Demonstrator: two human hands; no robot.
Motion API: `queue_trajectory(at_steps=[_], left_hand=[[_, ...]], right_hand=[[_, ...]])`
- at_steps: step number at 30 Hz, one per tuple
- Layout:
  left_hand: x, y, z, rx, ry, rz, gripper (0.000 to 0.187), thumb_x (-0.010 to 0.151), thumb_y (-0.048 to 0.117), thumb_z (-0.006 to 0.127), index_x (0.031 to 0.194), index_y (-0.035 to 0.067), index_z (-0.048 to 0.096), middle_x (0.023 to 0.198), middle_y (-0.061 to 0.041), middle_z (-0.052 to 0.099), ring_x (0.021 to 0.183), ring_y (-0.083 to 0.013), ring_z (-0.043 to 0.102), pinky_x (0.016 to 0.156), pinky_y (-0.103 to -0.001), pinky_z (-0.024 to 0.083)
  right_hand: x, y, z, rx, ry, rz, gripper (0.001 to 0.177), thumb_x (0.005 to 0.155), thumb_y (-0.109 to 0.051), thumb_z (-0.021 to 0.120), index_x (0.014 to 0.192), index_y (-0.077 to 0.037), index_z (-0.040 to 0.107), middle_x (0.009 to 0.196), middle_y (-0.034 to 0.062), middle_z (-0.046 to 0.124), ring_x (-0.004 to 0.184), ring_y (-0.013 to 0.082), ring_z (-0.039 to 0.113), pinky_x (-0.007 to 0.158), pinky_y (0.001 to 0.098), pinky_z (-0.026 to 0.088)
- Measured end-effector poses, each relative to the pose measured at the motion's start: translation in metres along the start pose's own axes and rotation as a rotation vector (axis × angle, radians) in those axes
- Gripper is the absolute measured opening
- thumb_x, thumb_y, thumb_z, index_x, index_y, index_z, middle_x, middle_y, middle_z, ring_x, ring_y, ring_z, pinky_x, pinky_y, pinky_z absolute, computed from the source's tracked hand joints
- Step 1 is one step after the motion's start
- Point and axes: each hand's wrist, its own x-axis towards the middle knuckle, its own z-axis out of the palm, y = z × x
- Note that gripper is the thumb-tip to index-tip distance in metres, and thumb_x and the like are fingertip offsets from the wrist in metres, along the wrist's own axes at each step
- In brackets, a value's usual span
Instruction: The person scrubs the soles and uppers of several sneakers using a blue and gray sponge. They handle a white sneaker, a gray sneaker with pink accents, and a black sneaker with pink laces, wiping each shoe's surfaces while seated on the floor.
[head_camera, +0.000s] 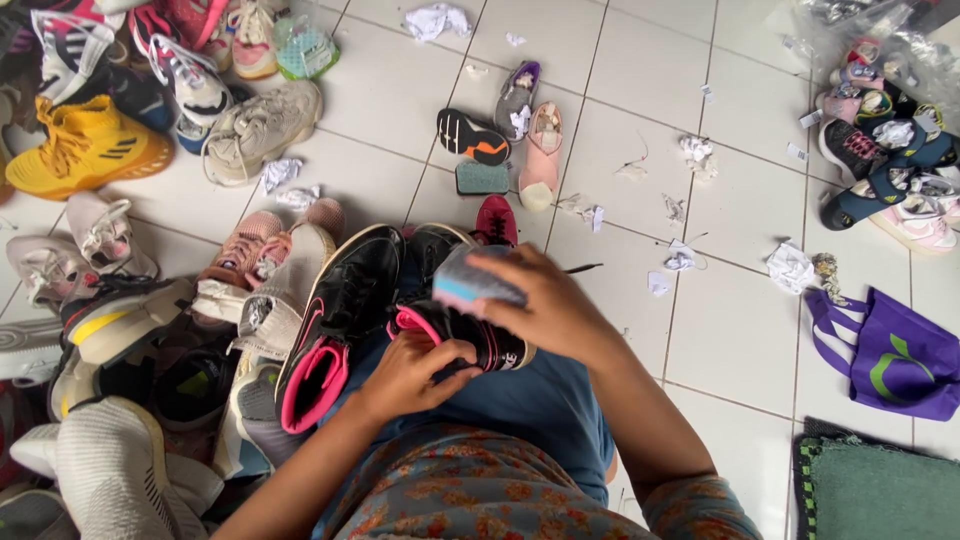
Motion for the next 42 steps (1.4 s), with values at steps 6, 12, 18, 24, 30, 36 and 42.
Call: queue_trajectory(at_steps=[6,12,18,24,30,36,42], left_hand=[[-0.008,-0.004,-0.004,-0.023,-0.085,-0.001,0.016,0.085,0.011,0.072,0.1,0.014,0.07,0.034,-0.003,0.037,0.026,-0.0223,0.042,0.04,-0.026,0.042],[-0.016,-0.008,-0.001,-0.011,-0.11,0.0,0.017,0.083,0.011,0.073,0.099,0.014,0.071,0.033,-0.002,0.032,0.025,-0.0229,0.041,0.038,-0.026,0.041],[-0.019,-0.008,-0.006,-0.027,-0.143,0.002,0.015,0.082,0.015,0.077,0.097,0.016,0.072,0.033,-0.003,0.035,0.026,-0.0237,0.044,0.038,-0.027,0.042],[-0.021,-0.015,-0.007,0.024,-0.116,0.034,0.008,0.088,0.02,0.073,0.095,0.018,0.071,0.033,-0.003,0.033,0.028,-0.024,0.047,0.038,-0.028,0.043],[-0.012,-0.005,-0.008,0.049,-0.11,0.063,0.009,0.086,0.018,0.074,0.095,0.017,0.071,0.035,-0.002,0.038,0.031,-0.0258,0.05,0.038,-0.032,0.046],[-0.008,-0.008,-0.013,-0.004,-0.071,0.008,0.017,0.09,0.016,0.07,0.106,0.016,0.075,0.036,-0.003,0.036,0.03,-0.0227,0.046,0.04,-0.026,0.043],[0.013,-0.007,-0.01,-0.061,0.006,-0.033,0.018,0.091,0.015,0.071,0.108,0.016,0.076,0.038,-0.004,0.042,0.032,-0.0248,0.05,0.04,-0.03,0.045]], right_hand=[[0.018,0.008,0.017,-0.052,-0.169,0.18,0.058,0.09,-0.033,0.064,0.147,-0.023,0.054,0.122,0.0227,0.059,0.117,0.0507,0.058,0.095,0.0597,0.047],[0.027,0.008,0.047,-0.081,-0.15,0.083,0.055,0.092,-0.043,0.063,0.146,-0.033,0.055,0.122,0.0164,0.058,0.116,0.0444,0.059,0.093,0.0532,0.051],[0.056,0.046,0.051,-0.185,0.003,0.074,0.062,0.088,-0.043,0.07,0.147,-0.034,0.052,0.125,0.0184,0.055,0.115,0.0469,0.058,0.094,0.0554,0.052],[0.082,0.071,0.08,-0.297,0.032,-0.022,0.056,0.089,-0.043,0.07,0.142,-0.033,0.058,0.119,0.0179,0.056,0.112,0.0457,0.061,0.091,0.055,0.054],[0.09,0.046,0.087,-0.233,-0.069,-0.071,0.056,0.088,-0.039,0.068,0.143,-0.034,0.056,0.125,0.0184,0.055,0.116,0.0474,0.06,0.095,0.0552,0.052],[0.104,0.075,0.073,-0.455,-0.01,0.047,0.058,0.09,-0.051,0.065,0.145,-0.036,0.054,0.121,0.0132,0.052,0.117,0.0413,0.057,0.093,0.0518,0.052],[0.05,0.006,0.027,-0.192,-0.145,0.077,0.056,0.093,-0.04,0.063,0.148,-0.03,0.053,0.123,0.0212,0.058,0.118,0.0479,0.057,0.095,0.0568,0.05]])
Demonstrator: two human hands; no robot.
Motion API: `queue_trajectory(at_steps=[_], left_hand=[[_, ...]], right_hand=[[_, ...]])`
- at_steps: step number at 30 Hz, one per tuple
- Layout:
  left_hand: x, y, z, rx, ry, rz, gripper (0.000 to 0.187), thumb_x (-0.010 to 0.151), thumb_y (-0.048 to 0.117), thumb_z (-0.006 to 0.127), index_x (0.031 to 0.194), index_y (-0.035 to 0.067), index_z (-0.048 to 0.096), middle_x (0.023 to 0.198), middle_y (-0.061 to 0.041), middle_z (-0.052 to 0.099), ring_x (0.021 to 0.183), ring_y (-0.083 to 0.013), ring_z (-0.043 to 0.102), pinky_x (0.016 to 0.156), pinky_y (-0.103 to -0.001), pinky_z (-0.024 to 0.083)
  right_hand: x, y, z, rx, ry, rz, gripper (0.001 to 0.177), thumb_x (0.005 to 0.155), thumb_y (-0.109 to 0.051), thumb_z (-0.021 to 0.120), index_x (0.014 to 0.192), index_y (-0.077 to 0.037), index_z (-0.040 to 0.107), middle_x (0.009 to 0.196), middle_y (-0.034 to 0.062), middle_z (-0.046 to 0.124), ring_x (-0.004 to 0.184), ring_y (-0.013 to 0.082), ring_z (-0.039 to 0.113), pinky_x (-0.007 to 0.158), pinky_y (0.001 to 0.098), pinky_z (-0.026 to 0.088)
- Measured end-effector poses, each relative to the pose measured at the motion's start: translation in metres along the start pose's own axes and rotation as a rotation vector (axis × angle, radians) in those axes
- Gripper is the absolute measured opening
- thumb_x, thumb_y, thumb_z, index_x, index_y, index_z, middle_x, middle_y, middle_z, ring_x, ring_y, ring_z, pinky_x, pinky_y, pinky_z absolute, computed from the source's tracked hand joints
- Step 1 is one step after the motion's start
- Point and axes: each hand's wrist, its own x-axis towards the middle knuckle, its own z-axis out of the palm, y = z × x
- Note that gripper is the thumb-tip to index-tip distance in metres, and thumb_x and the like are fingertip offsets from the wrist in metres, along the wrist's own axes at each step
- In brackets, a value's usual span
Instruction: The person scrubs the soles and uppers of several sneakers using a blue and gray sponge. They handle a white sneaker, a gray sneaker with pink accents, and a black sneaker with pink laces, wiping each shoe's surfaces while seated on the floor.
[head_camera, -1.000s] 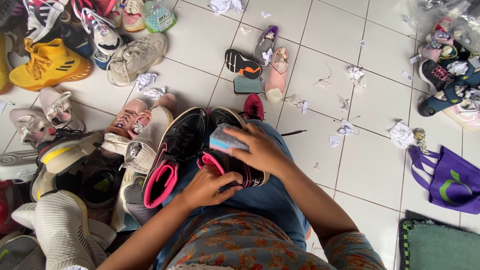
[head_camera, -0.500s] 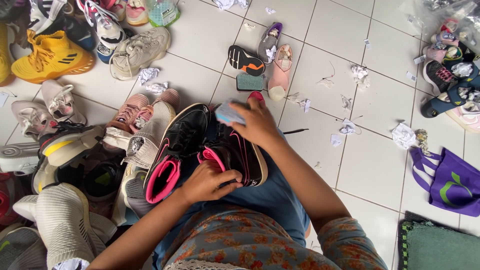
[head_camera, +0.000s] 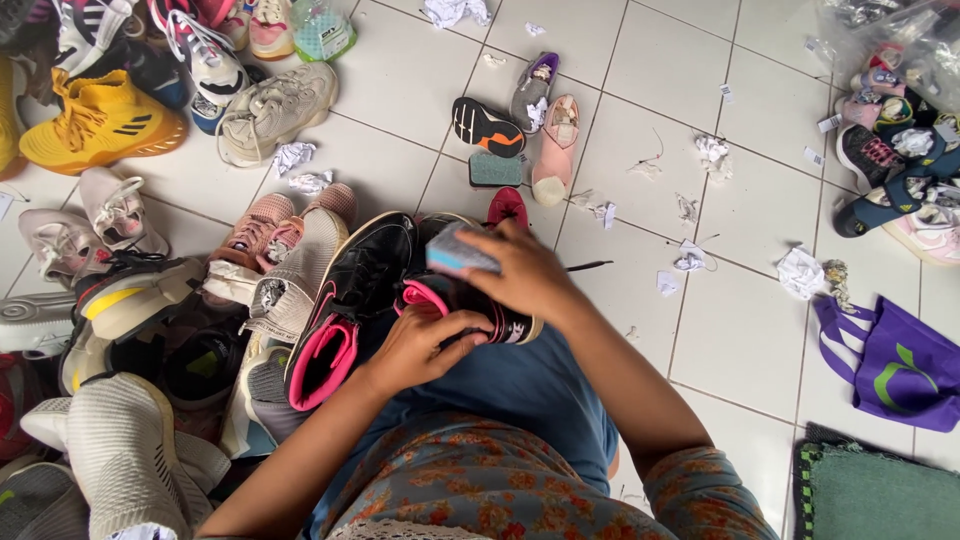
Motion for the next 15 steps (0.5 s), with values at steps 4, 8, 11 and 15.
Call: queue_trajectory(at_steps=[4,8,11,15], left_hand=[[0.014,-0.002,0.005,0.031,0.063,0.003,0.017,0.091,0.016,0.071,0.107,0.018,0.076,0.04,0.0,0.043,0.035,-0.0211,0.054,0.042,-0.029,0.048],[0.02,-0.01,0.009,-0.08,0.337,-0.259,0.015,0.092,0.012,0.072,0.105,0.017,0.077,0.082,-0.002,0.078,0.067,-0.0165,0.069,0.068,-0.03,0.055],[0.04,-0.004,-0.002,-0.211,0.587,-0.332,0.016,0.099,0.01,0.063,0.113,0.01,0.072,0.097,-0.005,0.073,0.085,-0.0121,0.061,0.084,-0.029,0.051],[0.062,-0.006,-0.011,-0.475,0.852,-0.217,0.021,0.106,0.011,0.051,0.123,-0.001,0.055,0.115,-0.008,0.058,0.115,-0.0174,0.058,0.102,-0.03,0.045]], right_hand=[[0.005,0.03,-0.007,-0.144,0.104,0.139,0.058,0.086,-0.047,0.069,0.142,-0.034,0.059,0.121,0.0153,0.056,0.115,0.0418,0.059,0.092,0.0541,0.053],[-0.022,0.003,-0.012,0.014,0.72,-0.129,0.063,0.09,-0.036,0.074,0.149,-0.03,0.052,0.121,0.0117,0.05,0.115,0.0381,0.056,0.097,0.049,0.05],[-0.026,-0.013,0.001,0.14,0.97,-0.33,0.064,0.091,-0.028,0.078,0.149,-0.019,0.054,0.131,0.0152,0.045,0.124,0.0377,0.05,0.108,0.045,0.043],[-0.002,-0.013,0.04,0.261,1.023,-0.523,0.065,0.086,-0.021,0.083,0.145,-0.012,0.058,0.143,0.0196,0.039,0.133,0.0402,0.045,0.114,0.0476,0.039]])
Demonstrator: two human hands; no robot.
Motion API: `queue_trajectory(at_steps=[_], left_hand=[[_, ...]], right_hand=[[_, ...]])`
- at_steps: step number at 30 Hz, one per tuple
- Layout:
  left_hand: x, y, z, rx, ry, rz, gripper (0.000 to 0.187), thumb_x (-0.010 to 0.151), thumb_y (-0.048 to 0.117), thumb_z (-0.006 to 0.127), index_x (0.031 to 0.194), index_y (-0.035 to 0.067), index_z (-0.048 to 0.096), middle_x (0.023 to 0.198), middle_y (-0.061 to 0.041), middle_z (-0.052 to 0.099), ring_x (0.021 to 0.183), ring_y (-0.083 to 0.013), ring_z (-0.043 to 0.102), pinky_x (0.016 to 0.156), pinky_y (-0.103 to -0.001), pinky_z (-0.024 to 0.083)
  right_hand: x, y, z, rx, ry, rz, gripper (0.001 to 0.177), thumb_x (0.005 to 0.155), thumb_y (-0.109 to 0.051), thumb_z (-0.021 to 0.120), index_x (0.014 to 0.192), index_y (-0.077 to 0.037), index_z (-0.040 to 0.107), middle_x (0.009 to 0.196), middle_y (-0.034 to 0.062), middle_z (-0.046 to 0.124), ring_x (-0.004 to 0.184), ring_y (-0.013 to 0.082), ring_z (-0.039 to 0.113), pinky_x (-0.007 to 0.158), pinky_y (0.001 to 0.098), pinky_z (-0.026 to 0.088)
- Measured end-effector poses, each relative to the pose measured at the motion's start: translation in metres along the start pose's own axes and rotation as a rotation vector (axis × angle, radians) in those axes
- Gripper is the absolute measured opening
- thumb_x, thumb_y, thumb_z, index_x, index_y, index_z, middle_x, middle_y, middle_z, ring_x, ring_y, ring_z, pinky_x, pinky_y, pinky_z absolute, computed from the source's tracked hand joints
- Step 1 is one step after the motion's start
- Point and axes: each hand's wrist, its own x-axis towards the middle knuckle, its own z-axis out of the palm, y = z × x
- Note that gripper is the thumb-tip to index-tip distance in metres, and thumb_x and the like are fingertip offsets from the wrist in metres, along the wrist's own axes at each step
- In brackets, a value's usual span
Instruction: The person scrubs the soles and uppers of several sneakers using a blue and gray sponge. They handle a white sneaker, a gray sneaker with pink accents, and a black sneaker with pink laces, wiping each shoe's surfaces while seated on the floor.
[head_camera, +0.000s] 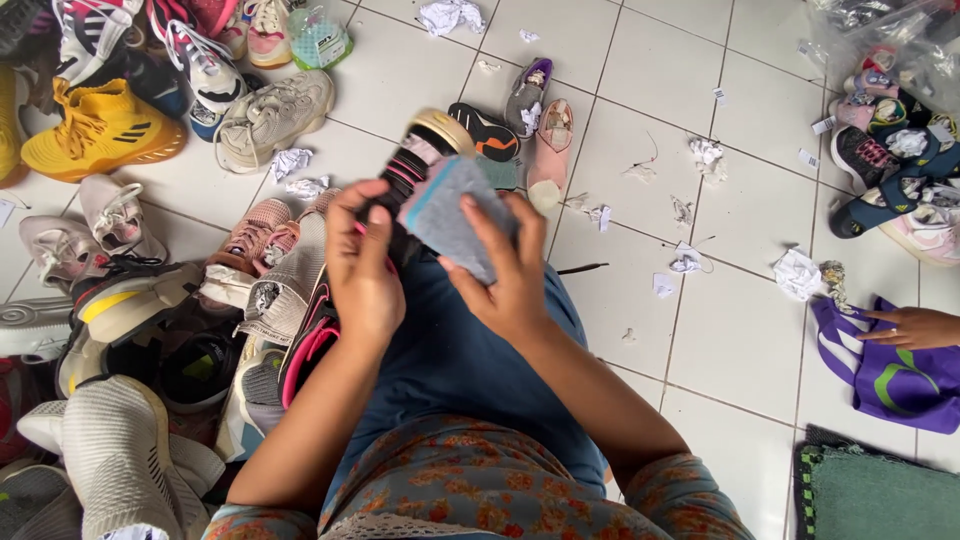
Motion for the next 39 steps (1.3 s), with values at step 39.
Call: queue_trajectory(at_steps=[39], left_hand=[[0.025,0.007,-0.053,-0.56,0.378,-0.19,0.026,0.098,0.015,0.055,0.123,0.008,0.055,0.114,-0.023,0.068,0.11,-0.0346,0.072,0.102,-0.052,0.062]], right_hand=[[-0.067,0.07,0.083,0.062,0.179,0.165,0.063,0.094,-0.026,0.072,0.148,-0.007,0.046,0.148,0.0245,0.03,0.141,0.0444,0.034,0.114,0.0572,0.03]])
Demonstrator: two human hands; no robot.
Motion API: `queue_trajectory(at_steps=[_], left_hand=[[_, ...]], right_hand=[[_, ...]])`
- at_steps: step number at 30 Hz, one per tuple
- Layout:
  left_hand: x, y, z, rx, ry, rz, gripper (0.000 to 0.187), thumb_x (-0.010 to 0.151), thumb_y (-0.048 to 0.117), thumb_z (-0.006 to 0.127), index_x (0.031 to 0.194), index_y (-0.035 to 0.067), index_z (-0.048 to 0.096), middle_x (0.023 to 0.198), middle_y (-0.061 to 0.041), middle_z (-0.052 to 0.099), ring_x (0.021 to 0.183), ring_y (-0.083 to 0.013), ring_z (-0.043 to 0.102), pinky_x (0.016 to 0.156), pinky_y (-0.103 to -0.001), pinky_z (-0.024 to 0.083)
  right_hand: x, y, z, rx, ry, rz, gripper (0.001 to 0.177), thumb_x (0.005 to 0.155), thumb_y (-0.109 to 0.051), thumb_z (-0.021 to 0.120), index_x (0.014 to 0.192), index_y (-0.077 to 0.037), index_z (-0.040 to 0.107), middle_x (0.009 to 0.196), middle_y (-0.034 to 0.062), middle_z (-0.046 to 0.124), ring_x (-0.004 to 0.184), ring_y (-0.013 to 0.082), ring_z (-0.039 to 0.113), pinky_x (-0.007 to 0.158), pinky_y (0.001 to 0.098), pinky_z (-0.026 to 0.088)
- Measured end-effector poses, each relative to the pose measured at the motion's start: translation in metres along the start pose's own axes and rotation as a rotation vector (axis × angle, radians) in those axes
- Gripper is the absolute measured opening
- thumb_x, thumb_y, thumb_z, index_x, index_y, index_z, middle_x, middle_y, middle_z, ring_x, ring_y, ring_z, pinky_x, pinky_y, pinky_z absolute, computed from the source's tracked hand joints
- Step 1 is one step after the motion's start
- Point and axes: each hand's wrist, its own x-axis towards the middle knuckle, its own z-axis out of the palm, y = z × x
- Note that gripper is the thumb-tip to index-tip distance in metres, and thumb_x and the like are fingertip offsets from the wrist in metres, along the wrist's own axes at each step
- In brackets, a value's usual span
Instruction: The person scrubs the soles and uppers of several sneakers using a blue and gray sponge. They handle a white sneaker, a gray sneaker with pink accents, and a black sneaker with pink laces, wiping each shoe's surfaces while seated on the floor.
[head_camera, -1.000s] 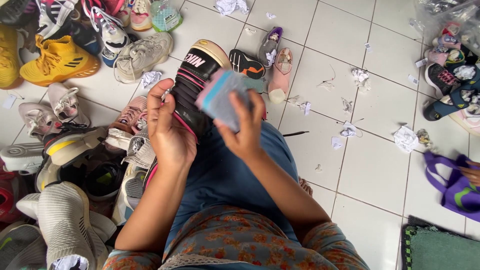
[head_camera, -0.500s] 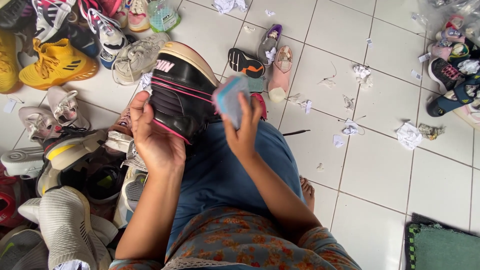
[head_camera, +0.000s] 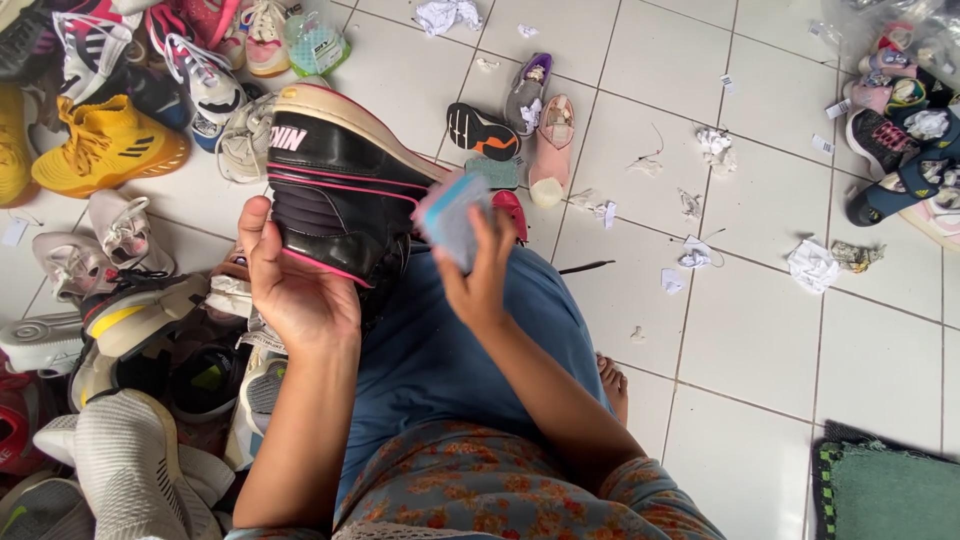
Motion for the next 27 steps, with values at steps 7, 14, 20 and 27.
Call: queue_trajectory(at_steps=[7,14,20,27], left_hand=[[-0.008,-0.014,-0.007,0.008,-0.007,-0.051,0.025,0.097,0.014,0.053,0.122,0.007,0.054,0.11,-0.023,0.068,0.106,-0.0351,0.072,0.098,-0.05,0.062],[-0.014,-0.028,-0.017,0.087,-0.033,-0.087,0.024,0.098,0.016,0.053,0.12,0.008,0.053,0.107,-0.023,0.069,0.101,-0.0334,0.073,0.092,-0.047,0.065],[-0.026,-0.022,0.002,0.11,-0.048,-0.069,0.022,0.097,0.014,0.052,0.118,0.006,0.054,0.105,-0.024,0.069,0.1,-0.033,0.074,0.092,-0.047,0.064],[-0.024,-0.023,-0.004,0.105,-0.025,-0.079,0.022,0.096,0.015,0.054,0.117,0.008,0.054,0.103,-0.021,0.069,0.099,-0.0311,0.074,0.091,-0.044,0.065]], right_hand=[[0.019,-0.018,-0.003,-0.008,-0.029,-0.106,0.06,0.094,-0.027,0.072,0.146,-0.008,0.051,0.147,0.0231,0.035,0.137,0.042,0.039,0.112,0.0556,0.034],[0.024,-0.029,-0.008,0.055,-0.068,-0.194,0.063,0.087,-0.028,0.079,0.143,-0.009,0.059,0.142,0.0236,0.04,0.131,0.0432,0.044,0.109,0.0544,0.038],[0.05,-0.032,-0.019,0.03,-0.013,-0.115,0.059,0.093,-0.024,0.075,0.148,-0.014,0.055,0.141,0.0183,0.042,0.129,0.038,0.046,0.11,0.0495,0.039],[0.059,-0.035,-0.015,-0.075,-0.024,-0.14,0.061,0.091,-0.028,0.076,0.147,-0.018,0.057,0.139,0.0188,0.044,0.127,0.0387,0.048,0.109,0.0494,0.039]])
